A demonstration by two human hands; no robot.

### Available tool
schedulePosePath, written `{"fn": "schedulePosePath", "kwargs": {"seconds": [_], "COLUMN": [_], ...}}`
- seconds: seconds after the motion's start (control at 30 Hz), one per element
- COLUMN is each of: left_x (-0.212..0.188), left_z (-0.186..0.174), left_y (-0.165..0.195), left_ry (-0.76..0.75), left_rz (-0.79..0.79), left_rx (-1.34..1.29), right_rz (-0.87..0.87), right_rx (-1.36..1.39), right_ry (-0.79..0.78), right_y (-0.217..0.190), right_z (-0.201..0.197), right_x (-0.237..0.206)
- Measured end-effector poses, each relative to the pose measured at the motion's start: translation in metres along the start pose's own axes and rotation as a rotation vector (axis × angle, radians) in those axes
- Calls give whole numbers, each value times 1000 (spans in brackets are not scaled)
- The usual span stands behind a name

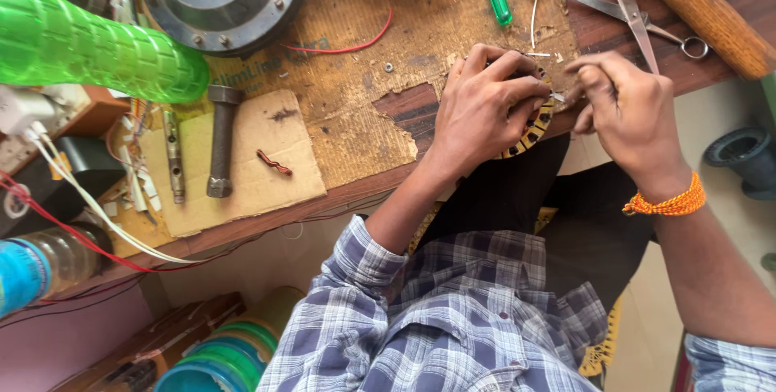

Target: The person works on a circular stator assembly, using scissors to trim copper wire ends and inserting small white insulating pieces into the slots. They rotate the stator to access different slots and continue the process throughout the clip.

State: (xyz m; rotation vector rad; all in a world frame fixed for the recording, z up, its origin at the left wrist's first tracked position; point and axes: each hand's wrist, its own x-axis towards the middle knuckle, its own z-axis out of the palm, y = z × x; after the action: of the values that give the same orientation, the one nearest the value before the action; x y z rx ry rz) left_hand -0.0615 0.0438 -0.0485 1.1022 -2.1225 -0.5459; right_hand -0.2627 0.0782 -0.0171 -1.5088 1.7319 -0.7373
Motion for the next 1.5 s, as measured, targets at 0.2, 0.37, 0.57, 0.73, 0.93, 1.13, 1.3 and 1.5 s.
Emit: {"fn": "schedulePosePath", "kwargs": {"seconds": [0.2,0.37,0.57,0.73,0.93,1.13,1.3,1.5], "left_x": [0,3,4,3,6,4,5,7], "left_z": [-1,-4,-4,-4,-7,-3,-5,-4], "left_y": [1,2,5,8,10,9,10,9], "left_ry": [-13,-7,9,8,1,41,18,36], "left_rz": [-12,5,63,13,4,21,-2,12], "left_rx": [-1,-7,-60,-54,-50,-37,-56,-48], "right_rz": [-816,-936,-142,-89,-886,-970,-649,165], "right_rx": [-542,-632,53,111,-484,-598,-200,245], "right_ry": [185,139,-122,-135,149,82,96,-164], "right_y": [6,14,25,14,-14,0,21,26], "right_z": [-3,-10,4,-12,-22,-22,0,-10], "right_x": [-3,2,3,11,4,5,2,5]}}
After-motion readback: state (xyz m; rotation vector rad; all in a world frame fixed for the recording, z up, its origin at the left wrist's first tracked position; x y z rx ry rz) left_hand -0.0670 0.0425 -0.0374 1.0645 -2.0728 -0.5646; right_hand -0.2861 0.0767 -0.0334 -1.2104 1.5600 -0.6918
